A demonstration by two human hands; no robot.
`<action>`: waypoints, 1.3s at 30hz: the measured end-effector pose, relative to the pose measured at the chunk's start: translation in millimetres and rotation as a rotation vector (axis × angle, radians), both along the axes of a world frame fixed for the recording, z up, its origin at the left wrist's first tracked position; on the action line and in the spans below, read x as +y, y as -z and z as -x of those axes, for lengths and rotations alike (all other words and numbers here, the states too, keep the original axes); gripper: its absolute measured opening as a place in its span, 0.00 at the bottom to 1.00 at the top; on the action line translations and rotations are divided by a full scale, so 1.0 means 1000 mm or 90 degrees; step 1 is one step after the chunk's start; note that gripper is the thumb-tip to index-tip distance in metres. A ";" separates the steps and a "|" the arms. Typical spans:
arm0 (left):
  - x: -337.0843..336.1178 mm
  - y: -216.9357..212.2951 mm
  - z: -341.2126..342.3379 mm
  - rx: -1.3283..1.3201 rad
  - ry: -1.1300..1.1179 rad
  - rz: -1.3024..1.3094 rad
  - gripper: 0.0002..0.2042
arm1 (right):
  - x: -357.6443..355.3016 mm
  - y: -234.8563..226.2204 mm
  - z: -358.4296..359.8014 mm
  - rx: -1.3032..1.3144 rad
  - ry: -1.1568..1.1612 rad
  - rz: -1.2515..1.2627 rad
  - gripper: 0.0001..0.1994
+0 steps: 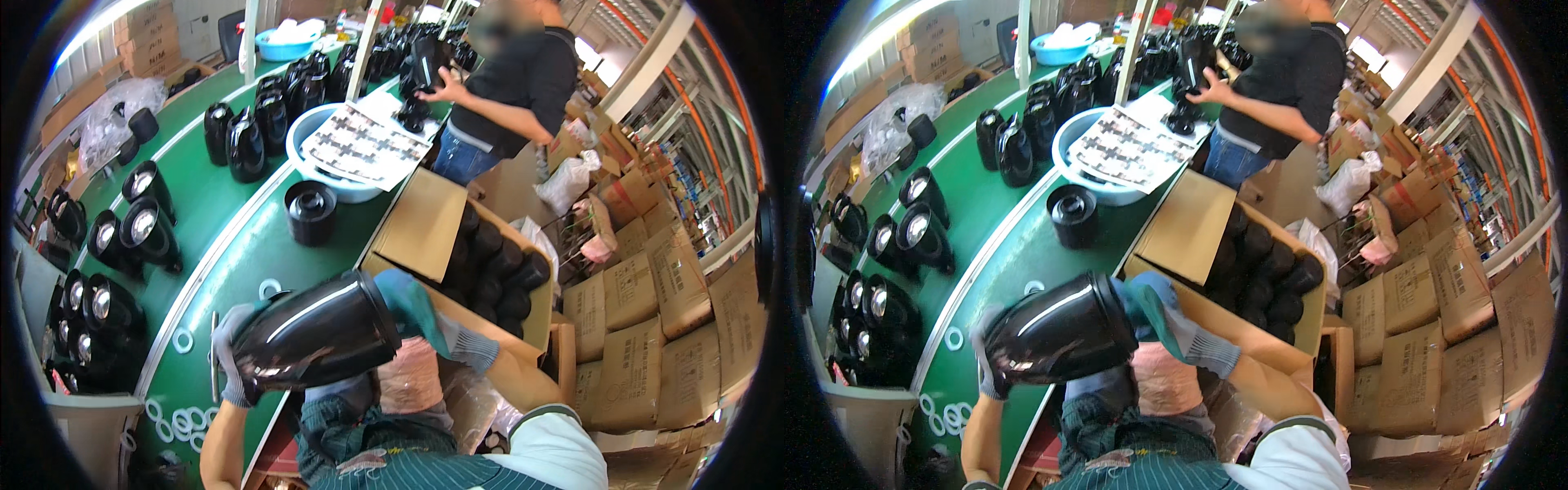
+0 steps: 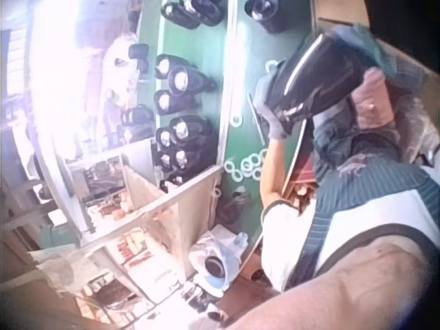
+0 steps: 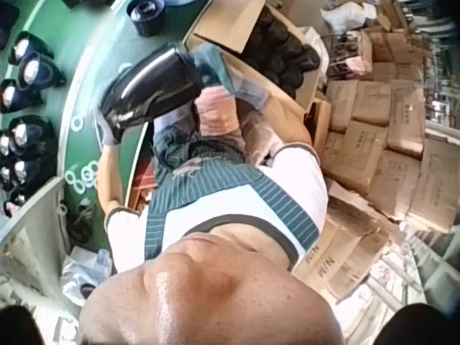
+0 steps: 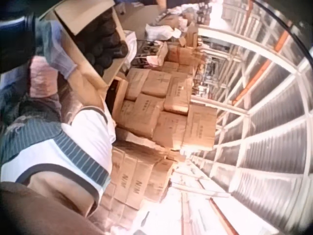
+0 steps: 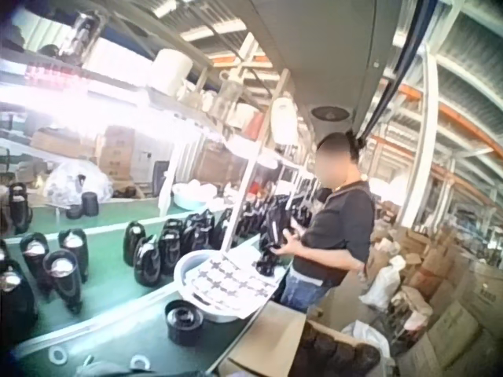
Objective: The person sits on the floor and assembles black kettles by inserting a metal rod into the base and attaching a black plastic lid. They handle the kettles one at a time, placing finished units on a green workbench.
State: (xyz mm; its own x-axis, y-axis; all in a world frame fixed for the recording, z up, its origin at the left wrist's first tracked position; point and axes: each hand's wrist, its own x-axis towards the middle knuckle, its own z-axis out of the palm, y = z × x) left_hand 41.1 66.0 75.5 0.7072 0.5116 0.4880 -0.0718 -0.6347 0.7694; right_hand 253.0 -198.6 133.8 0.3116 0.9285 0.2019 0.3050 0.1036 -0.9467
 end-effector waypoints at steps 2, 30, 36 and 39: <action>0.002 0.048 -0.006 -0.006 0.063 0.350 0.13 | -0.011 -0.003 0.004 -0.046 0.013 -0.030 0.34; -0.017 0.032 0.013 0.079 0.026 0.158 0.19 | -0.016 0.049 0.026 -0.104 0.148 -0.132 0.35; -0.026 0.044 0.011 0.124 0.005 0.199 0.19 | -0.027 0.053 0.034 0.024 0.125 -0.258 0.40; -0.046 -0.011 -0.008 0.004 -0.003 -0.046 0.16 | -0.029 0.106 0.025 0.392 0.099 -0.243 0.34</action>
